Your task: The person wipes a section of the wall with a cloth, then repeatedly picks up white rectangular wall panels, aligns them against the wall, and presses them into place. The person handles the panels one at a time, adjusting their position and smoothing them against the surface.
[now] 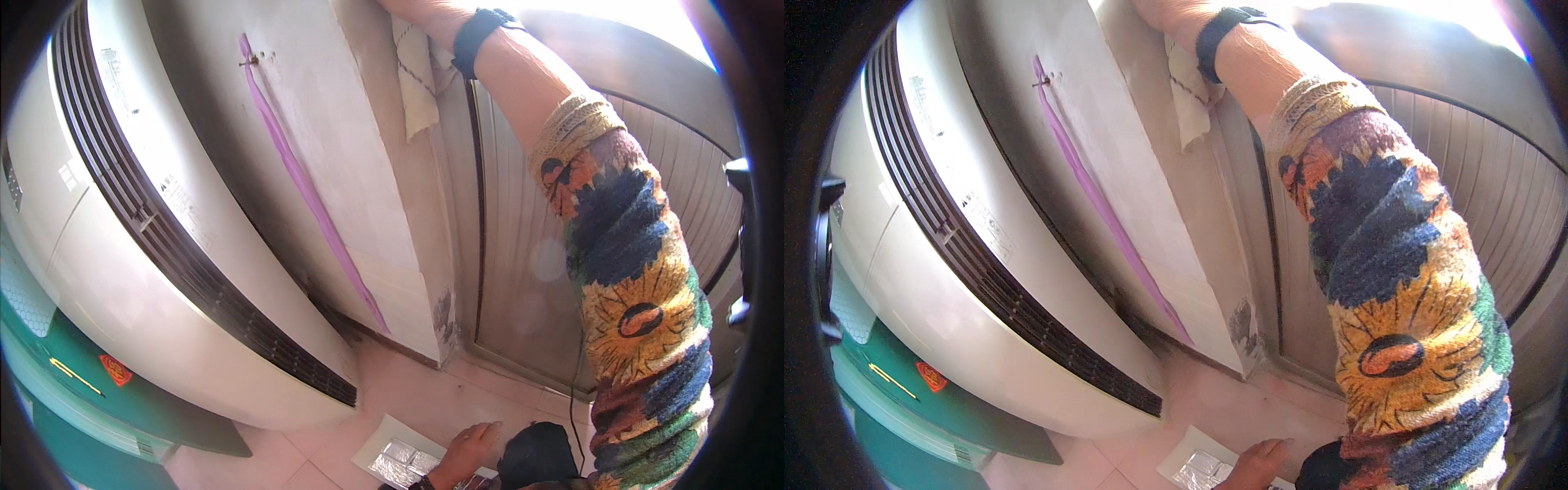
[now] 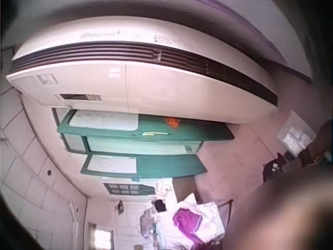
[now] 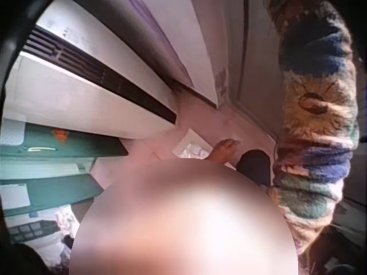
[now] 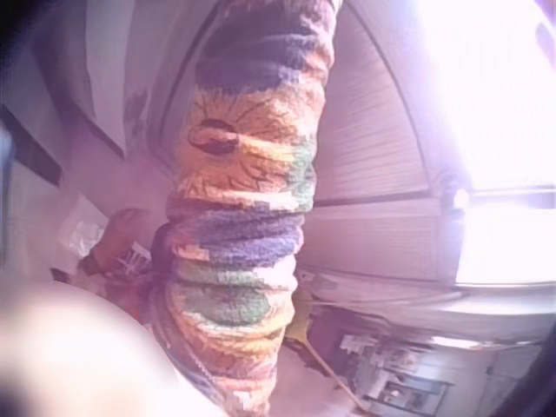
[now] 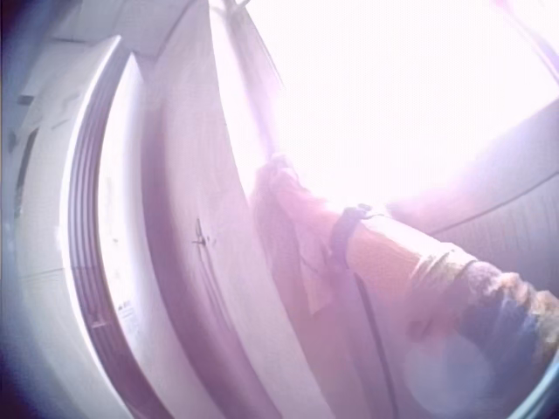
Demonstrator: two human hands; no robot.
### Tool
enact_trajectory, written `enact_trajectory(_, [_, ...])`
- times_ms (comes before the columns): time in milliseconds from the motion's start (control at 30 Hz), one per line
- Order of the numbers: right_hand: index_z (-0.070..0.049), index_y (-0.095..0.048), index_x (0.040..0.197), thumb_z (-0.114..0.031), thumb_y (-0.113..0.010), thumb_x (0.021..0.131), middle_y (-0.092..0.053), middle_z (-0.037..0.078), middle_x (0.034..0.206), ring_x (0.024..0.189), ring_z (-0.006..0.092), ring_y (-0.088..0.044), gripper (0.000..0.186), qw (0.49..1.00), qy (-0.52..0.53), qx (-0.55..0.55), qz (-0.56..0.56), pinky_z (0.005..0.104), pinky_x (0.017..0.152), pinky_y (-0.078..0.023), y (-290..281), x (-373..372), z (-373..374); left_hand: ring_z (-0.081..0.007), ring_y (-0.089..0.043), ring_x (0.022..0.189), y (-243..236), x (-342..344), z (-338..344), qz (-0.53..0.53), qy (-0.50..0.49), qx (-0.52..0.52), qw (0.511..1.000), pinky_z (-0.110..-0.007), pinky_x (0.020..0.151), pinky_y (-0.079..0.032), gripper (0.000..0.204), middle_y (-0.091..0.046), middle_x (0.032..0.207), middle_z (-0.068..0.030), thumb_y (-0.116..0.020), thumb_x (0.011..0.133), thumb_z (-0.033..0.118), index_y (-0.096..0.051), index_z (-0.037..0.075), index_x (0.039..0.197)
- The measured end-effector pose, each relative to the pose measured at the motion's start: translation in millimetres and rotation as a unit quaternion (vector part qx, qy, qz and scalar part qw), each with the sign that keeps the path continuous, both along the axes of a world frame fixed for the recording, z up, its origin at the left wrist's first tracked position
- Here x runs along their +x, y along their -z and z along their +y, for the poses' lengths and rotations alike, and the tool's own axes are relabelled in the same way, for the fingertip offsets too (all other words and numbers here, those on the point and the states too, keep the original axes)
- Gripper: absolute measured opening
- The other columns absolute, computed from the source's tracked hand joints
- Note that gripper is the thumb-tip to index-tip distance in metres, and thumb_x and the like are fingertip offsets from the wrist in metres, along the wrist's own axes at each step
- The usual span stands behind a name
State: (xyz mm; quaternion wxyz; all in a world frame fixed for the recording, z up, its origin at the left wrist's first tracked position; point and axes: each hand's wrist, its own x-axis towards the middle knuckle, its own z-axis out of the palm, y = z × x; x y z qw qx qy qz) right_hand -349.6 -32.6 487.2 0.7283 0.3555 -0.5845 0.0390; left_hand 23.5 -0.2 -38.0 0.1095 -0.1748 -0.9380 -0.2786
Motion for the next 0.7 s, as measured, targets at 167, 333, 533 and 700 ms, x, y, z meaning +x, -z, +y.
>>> enact_trajectory(167, [-0.002,-0.072,0.085,-0.005,-0.066,0.074,-0.065,0.008,0.097,0.110,0.0273,-0.059,0.013,0.999,0.019,0.049,0.003,0.0364,0.081,-0.054,29.4,-6.3,7.2,-0.0358,-0.062,0.102,-36.3,14.6,-1.7,-0.048,0.004,0.028,0.998,-0.042,0.088,-0.052,0.052,-0.059,0.116,-0.0164,-0.059,0.081,0.003,-0.053,0.003,0.133])
enact_trajectory(333, [-0.006,-0.075,0.078,-0.007,-0.067,0.072,-0.069,0.004,0.083,0.108,0.0260,-0.059,0.009,0.991,0.077,0.106,-0.035,0.0363,0.077,-0.054,110.6,-2.7,16.3,-0.0379,-0.064,0.101,-56.3,21.7,1.0,-0.028,0.035,0.065,0.997,-0.043,0.088,-0.054,0.050,-0.063,0.114,-0.0196,-0.060,0.081,0.002,-0.056,0.002,0.130])
enact_trajectory(533, [0.003,-0.074,0.097,-0.012,-0.062,0.078,-0.063,0.016,0.118,0.116,0.0313,-0.052,0.027,0.957,0.117,0.173,-0.199,0.0386,0.088,-0.051,259.5,15.9,24.0,-0.0387,-0.062,0.105,-67.3,37.7,4.1,-0.050,0.053,0.050,0.996,-0.044,0.090,-0.052,0.061,-0.061,0.117,-0.0207,-0.069,0.074,0.009,-0.053,0.001,0.132])
enact_trajectory(700, [0.001,-0.072,0.111,-0.012,-0.061,0.080,-0.061,0.016,0.123,0.121,0.0353,-0.049,0.036,0.890,0.131,0.298,-0.319,0.0478,0.095,-0.048,402.3,34.2,41.9,-0.0386,-0.060,0.109,-73.8,44.6,5.7,-0.116,0.059,0.028,0.991,-0.044,0.093,-0.050,0.073,-0.059,0.119,-0.0202,-0.076,0.067,0.012,-0.051,0.002,0.135])
